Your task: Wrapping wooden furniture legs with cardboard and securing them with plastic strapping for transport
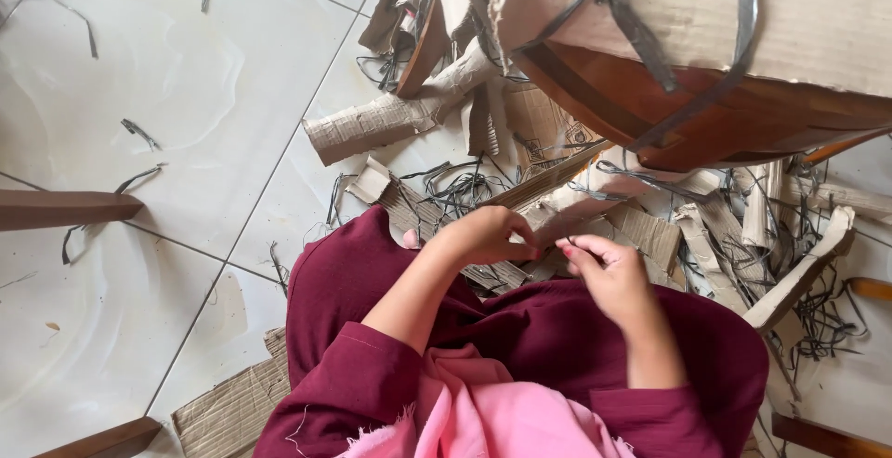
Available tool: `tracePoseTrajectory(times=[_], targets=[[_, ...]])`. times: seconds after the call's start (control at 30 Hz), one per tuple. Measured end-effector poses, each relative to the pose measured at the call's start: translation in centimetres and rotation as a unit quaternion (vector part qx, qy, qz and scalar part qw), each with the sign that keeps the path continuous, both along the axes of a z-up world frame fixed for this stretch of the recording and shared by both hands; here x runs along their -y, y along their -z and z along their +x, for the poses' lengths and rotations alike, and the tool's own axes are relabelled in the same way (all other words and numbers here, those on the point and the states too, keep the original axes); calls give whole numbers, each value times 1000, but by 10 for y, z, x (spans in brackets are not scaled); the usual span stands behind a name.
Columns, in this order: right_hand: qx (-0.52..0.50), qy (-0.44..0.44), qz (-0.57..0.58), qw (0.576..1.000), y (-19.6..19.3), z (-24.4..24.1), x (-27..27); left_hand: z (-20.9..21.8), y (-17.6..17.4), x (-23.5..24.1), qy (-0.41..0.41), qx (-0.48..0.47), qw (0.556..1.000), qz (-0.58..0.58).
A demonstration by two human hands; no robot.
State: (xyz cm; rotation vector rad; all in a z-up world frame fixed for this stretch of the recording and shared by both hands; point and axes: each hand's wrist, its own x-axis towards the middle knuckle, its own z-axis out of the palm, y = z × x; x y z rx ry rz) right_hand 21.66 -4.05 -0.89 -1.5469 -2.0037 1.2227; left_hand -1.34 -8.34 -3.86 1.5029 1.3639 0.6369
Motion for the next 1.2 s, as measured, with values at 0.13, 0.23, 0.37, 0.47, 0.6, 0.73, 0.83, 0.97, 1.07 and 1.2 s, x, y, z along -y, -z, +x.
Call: tracePoseTrajectory(times=[0.13,0.23,0.37,0.47,0.6,0.73,0.83,0.97,1.07,1.2], targets=[[230,-130,-88,960,-50,47,-46,-9,47,-25,-11,-73,996,-45],[354,-76,-76,929,-15,97,-88,-11,35,-36,-56,-42,996,-51],[213,122,108,963,67,139,-120,-2,29,-52,-77,17,997,3],[55,150,201,967,61,109,-114,4,39,-73,-90,55,993,53],[72,114,184,974,71,82,-127,5,44,-97,-120,148,980,48],[62,96,191,975,104,85,-143,20,69,-113,-148,293,944,-17],[47,65,217,973,125,87,-155,30,62,-119,-182,420,888,-35],[29,19,259,965,144,94,-165,28,63,-123,-192,399,896,-8],[17,-12,287,958,152,98,-167,22,30,-119,-200,349,916,-1],[-19,-67,322,944,-4,21,-118,4,4,-102,-182,297,937,-3]])
